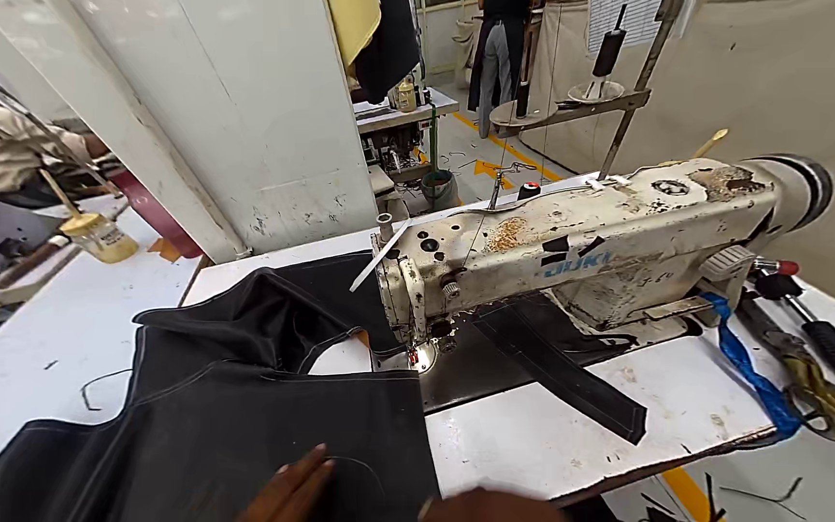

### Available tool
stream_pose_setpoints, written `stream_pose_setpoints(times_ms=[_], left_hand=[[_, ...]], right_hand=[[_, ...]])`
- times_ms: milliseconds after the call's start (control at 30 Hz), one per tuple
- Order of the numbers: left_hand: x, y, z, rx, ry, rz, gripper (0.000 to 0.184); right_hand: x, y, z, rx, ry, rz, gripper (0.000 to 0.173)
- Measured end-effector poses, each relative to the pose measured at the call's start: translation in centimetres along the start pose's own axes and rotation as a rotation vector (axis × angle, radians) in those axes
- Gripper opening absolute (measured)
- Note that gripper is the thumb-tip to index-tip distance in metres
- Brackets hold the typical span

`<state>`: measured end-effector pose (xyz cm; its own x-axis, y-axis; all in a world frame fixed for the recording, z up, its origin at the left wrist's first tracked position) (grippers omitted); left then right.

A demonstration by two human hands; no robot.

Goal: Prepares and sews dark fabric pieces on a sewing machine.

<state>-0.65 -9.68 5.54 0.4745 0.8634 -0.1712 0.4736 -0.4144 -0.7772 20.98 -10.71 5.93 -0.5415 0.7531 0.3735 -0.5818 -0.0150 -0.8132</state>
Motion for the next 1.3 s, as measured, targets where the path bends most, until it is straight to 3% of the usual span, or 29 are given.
stream_pose_setpoints(times_ms=[100, 200, 333, 400, 467, 600, 733, 900, 1000, 1133, 1300], left_hand=[[4.9, 3.6, -2.3, 0.109, 0.105, -0.101, 0.069], [7.6, 4.7, -2.2, 0.211, 0.094, -0.218, 0.081], [8.3, 6.5, -0.4, 0.282, -0.019, -0.217, 0.090], [7.7, 6.7, -0.6, 0.263, -0.037, -0.196, 0.093], [7.1, 6.7, -1.1, 0.254, -0.056, -0.152, 0.096], [7.3, 5.4, -2.3, 0.304, -0.061, -0.078, 0.081], [10.6, 1.3, -2.1, 0.375, 0.113, -0.362, 0.050], [15.3, 0.3, 0.9, 0.193, 0.032, -0.228, 0.053], [15.8, 0.3, 1.5, 0.075, 0.012, -0.191, 0.039], [15.4, 0.4, 2.5, -0.077, 0.057, -0.258, 0.030], [14.0, 0.4, 3.0, -0.142, 0.124, -0.410, 0.040]], right_hand=[[0.3, -5.0, -11.1, -0.388, 0.246, -0.268, 0.041], [-1.5, -4.1, -16.8, -0.517, 0.418, -0.106, 0.058], [-2.4, -2.4, -11.9, -0.406, 0.344, 0.076, 0.043], [-1.9, -3.0, -11.6, -0.372, 0.297, -0.021, 0.036], [-0.9, -3.1, -13.3, -0.437, 0.250, -0.107, 0.042], [0.2, 0.1, -14.9, -0.398, 0.218, 0.042, 0.061], [-0.7, 3.2, -9.3, -0.250, 0.244, 0.226, 0.062], [-1.1, 5.0, -5.1, -0.194, 0.336, 0.284, 0.071], [0.2, 1.5, -6.8, -0.123, 0.387, 0.219, 0.063], [-0.8, -1.9, -12.8, -0.400, 0.436, 0.110, 0.049], [-1.7, -0.4, -9.7, -0.168, 0.481, 0.120, 0.039]])
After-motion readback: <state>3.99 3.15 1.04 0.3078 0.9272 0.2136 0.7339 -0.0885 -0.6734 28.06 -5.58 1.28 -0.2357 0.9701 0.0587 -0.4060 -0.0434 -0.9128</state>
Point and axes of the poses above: each hand's wrist, its own x-axis towards the middle knuckle, its own y-axis out of the palm, z = x × y, the point moved 10 cm from there along x, towards the middle knuckle, and after that the axes turned 9 degrees about -x, right-handed, at the moved point
